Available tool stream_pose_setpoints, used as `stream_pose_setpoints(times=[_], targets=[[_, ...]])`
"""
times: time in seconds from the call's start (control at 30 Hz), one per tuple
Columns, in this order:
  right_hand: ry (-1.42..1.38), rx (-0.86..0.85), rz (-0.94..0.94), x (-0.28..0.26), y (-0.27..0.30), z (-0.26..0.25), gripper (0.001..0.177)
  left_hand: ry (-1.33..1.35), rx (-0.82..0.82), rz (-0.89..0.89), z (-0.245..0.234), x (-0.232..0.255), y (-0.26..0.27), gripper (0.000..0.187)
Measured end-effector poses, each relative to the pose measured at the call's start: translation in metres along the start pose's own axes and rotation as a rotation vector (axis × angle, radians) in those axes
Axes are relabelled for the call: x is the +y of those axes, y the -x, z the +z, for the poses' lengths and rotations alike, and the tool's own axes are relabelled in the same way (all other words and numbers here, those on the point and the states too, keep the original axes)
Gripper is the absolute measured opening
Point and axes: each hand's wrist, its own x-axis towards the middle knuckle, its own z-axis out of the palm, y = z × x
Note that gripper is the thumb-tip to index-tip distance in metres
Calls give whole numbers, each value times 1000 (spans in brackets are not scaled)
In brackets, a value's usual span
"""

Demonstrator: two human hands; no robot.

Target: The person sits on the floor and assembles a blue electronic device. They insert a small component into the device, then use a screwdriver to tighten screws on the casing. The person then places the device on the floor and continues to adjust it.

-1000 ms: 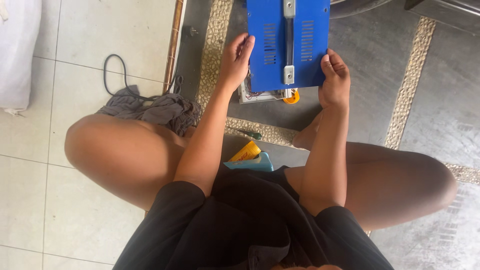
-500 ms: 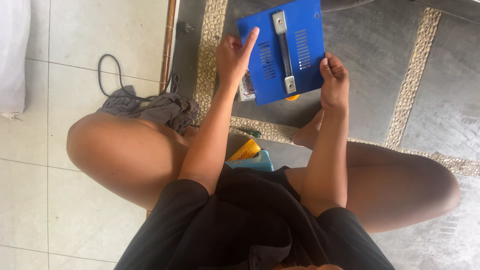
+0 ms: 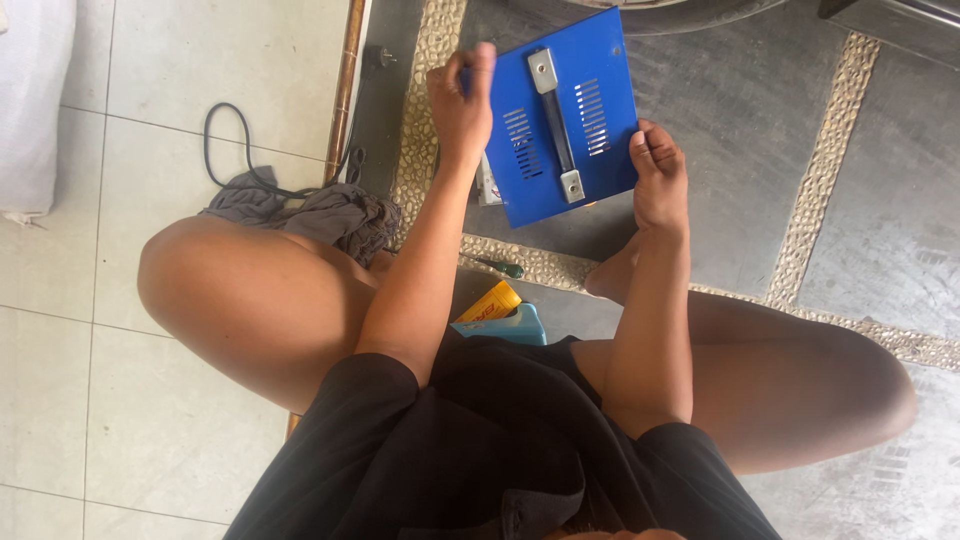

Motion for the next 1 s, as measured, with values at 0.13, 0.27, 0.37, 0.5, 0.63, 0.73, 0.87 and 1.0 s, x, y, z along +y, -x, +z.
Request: stream_pose_setpoints(times=[0.13, 0.27, 0.37, 0.5, 0.63, 0.73, 0.87, 1.0], targets=[[95, 37, -17, -6, 1, 1, 27, -770, 621, 310, -16, -2, -8, 34], [175, 56, -11, -20, 5, 9, 27, -295, 111, 517, -22, 35, -2, 48], [285, 61, -56, -31, 5, 18, 25, -598, -150, 504, -4, 63, 33, 69], [433, 115, -19, -31, 9, 27, 22, -671, 97, 760, 10, 65, 68, 93], [506, 115, -184, -23, 5, 29, 21, -758, -134, 1040, 41, 45, 88, 79], [362, 149, -130, -22, 2, 25, 25, -528, -103, 1253, 57, 26, 88, 55], [515, 165, -125, -26, 5, 23, 22, -308, -181, 794, 52, 29, 53, 59], [463, 111, -141, -23, 3, 36, 22, -646, 61, 936, 27, 53, 49, 92]])
